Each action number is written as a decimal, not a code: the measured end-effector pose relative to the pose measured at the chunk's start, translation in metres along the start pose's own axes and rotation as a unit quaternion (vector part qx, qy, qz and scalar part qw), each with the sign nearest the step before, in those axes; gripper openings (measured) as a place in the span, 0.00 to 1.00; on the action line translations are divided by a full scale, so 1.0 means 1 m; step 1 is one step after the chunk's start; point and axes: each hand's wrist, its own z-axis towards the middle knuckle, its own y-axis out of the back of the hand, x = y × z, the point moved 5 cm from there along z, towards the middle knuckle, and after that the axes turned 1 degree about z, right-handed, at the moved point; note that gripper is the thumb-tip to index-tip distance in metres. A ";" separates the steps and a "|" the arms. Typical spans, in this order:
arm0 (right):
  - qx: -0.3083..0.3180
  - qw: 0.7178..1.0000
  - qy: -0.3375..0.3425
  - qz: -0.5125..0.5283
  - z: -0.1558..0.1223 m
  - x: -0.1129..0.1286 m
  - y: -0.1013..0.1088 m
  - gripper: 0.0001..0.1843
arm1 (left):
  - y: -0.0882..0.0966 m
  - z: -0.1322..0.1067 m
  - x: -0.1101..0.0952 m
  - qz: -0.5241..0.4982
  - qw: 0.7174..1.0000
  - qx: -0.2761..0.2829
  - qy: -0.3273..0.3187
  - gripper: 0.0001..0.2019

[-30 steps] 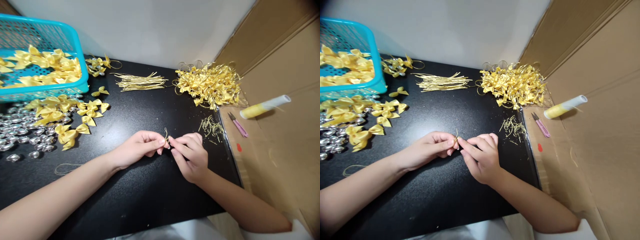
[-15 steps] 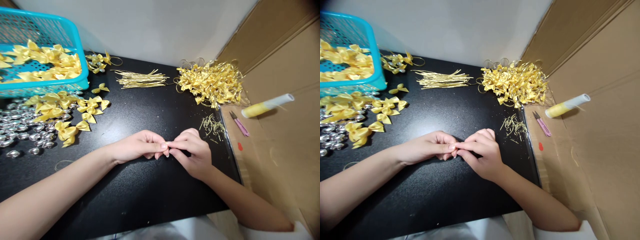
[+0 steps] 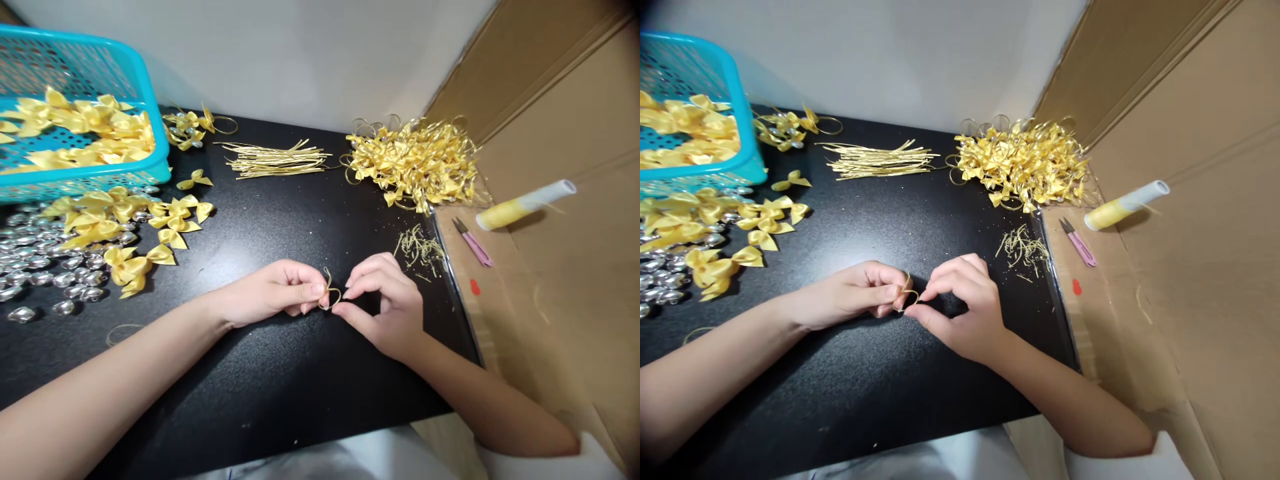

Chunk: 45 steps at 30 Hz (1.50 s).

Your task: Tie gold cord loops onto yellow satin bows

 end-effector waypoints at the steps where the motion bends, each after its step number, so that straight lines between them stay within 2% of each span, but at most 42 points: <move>1: -0.001 1.000 0.000 -0.010 -0.002 0.002 0.000 0.06 | 0.000 0.000 0.001 -0.003 1.000 -0.010 -0.004 0.19; 3: 0.007 1.000 -0.012 -0.029 -0.006 0.004 -0.002 0.02 | 0.001 0.000 0.002 -0.008 0.999 -0.042 -0.019 0.18; 7: 0.050 0.995 -0.056 -0.059 -0.013 0.002 -0.008 0.10 | 0.002 -0.002 0.002 0.008 0.989 -0.139 -0.053 0.17; 10: 0.083 0.990 -0.065 -0.096 -0.017 0.001 -0.012 0.14 | 0.000 -0.004 0.000 0.024 0.976 -0.201 -0.082 0.16; 15: 0.111 0.975 -0.047 -0.189 -0.022 0.001 -0.019 0.21 | -0.004 -0.007 0.002 -0.006 0.967 -0.239 -0.088 0.14; 20: 0.111 0.967 -0.007 -0.229 -0.023 0.000 -0.021 0.21 | -0.003 -0.002 0.008 -0.132 0.971 -0.194 -0.047 0.11; 25: 0.081 0.975 0.010 -0.208 -0.017 0.004 -0.016 0.18 | -0.003 0.002 0.005 -0.162 0.977 -0.140 -0.015 0.09; 33: 0.038 0.992 -0.033 -0.113 -0.007 0.002 -0.011 0.09 | -0.005 0.001 0.002 -0.090 0.992 -0.079 0.034 0.12; 39: 0.094 0.992 -0.078 0.017 0.004 -0.018 -0.008 0.04 | -0.007 0.000 -0.001 -0.001 0.999 -0.036 0.040 0.15; 45: 0.123 0.988 -0.093 0.032 0.005 -0.024 -0.008 0.06 | -0.008 -0.001 -0.001 0.026 0.999 -0.017 0.036 0.17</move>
